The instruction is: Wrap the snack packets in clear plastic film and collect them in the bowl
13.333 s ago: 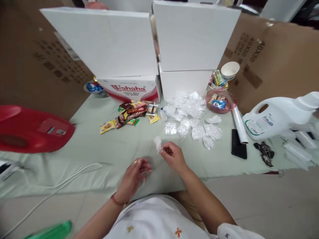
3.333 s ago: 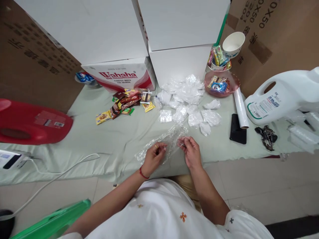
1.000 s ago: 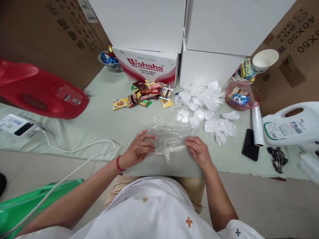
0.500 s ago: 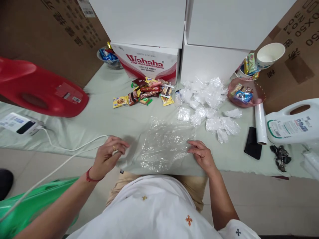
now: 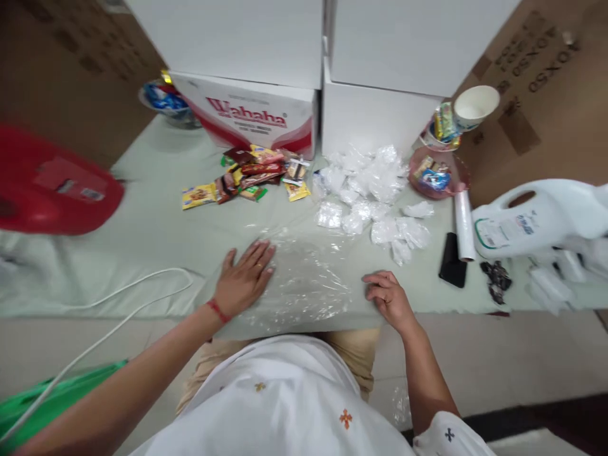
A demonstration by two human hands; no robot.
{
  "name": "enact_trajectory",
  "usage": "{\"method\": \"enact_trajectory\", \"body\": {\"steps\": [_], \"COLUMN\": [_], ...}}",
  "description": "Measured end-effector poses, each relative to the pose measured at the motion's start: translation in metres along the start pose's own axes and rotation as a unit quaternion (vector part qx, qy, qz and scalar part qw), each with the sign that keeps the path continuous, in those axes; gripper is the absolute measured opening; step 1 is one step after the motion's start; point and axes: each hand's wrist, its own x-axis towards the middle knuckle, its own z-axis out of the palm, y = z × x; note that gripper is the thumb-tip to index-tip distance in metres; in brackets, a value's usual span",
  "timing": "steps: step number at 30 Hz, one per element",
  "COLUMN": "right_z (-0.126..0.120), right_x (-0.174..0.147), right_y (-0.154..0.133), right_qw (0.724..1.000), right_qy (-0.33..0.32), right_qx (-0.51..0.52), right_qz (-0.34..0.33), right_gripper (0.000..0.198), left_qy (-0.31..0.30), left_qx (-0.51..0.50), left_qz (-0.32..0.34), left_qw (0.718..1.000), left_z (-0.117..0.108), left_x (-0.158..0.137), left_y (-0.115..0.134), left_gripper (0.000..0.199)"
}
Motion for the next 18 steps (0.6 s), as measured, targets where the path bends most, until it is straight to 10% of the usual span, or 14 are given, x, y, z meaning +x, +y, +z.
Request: {"method": "enact_trajectory", "body": {"steps": [4, 8, 12, 18], "right_z": [-0.029, -0.064, -0.087, -0.099], "right_x": [-0.032, -0.045, -0.035, -0.004], "right_y": [0.018, 0.047, 0.079, 0.117], "right_qw": [0.964, 0.808, 0.725, 0.680], "right_qy": [0.182, 0.352, 0.290, 0.232], "right_qx": [-0.096, -0.286, -0.334, -0.299], "right_qz": [0.167, 0.376, 0.528, 0.629], "right_gripper": [0.027, 0.040, 0.077, 0.090], "left_qy": [0.005, 0.013, 0.022, 0.024], "left_qx": [-0.005, -0.007, -0.007, -0.002], "left_qz": [-0.001, -0.004, -0.006, -0.015], "left_qw": [1.000, 1.000, 1.000, 1.000], "left_z": [-0.005, -0.005, -0.006, -0.007], "left_x": [-0.009, -0.009, -0.008, -0.009], "left_y": [-0.008, -0.005, -0.002, -0.002], "left_gripper": [0.059, 0.059, 0.058, 0.056]}}
